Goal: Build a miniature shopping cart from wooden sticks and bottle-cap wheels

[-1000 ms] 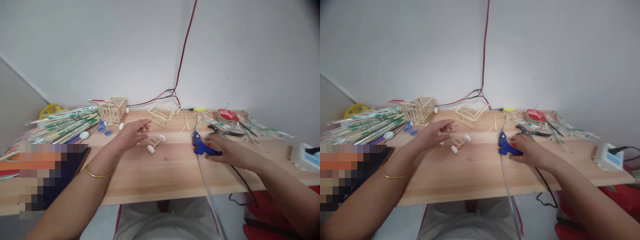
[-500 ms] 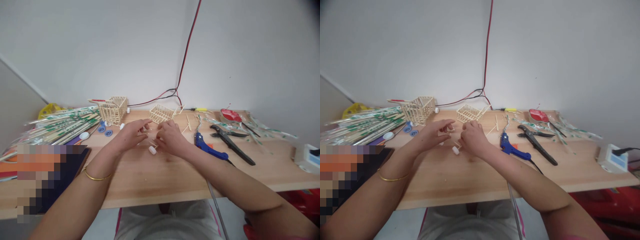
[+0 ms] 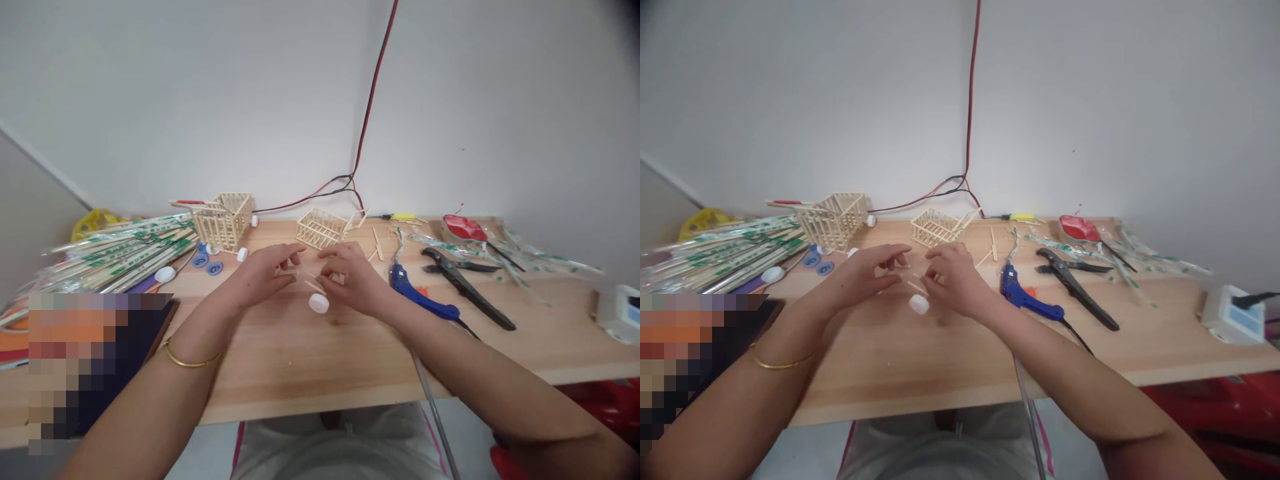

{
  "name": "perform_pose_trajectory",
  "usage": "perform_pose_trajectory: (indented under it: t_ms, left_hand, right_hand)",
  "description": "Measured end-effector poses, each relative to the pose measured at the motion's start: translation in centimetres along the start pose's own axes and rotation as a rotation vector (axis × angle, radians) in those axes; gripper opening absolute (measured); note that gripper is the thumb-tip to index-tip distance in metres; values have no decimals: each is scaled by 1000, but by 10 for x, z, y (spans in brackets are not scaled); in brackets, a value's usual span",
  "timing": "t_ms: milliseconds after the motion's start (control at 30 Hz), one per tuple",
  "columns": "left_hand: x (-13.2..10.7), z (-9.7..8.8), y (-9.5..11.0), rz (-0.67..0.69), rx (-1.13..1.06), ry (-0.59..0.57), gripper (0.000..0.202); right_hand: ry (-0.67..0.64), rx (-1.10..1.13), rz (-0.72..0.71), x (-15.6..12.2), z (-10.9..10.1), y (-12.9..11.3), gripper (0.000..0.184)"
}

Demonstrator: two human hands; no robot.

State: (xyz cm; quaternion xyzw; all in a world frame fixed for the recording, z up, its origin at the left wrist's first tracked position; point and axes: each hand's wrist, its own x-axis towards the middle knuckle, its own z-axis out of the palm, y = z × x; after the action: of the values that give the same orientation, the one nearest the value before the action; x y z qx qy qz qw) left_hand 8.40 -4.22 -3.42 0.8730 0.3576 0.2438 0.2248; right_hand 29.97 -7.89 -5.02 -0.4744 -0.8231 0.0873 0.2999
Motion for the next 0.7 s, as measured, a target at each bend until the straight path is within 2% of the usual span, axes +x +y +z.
perform_pose_trajectory:
  t_ms: [100, 200, 700]
  left_hand:
    - [0, 1, 2, 2, 18, -31, 46]
    - [0, 2, 3, 10, 24, -39, 45]
    - [1, 3, 3, 10, -14, -51, 45]
  right_hand:
    - [99, 51, -21, -7, 0, 2, 15]
    - [144, 77, -6, -10, 4, 0, 14]
    - [198, 79, 23, -12, 11, -1, 13]
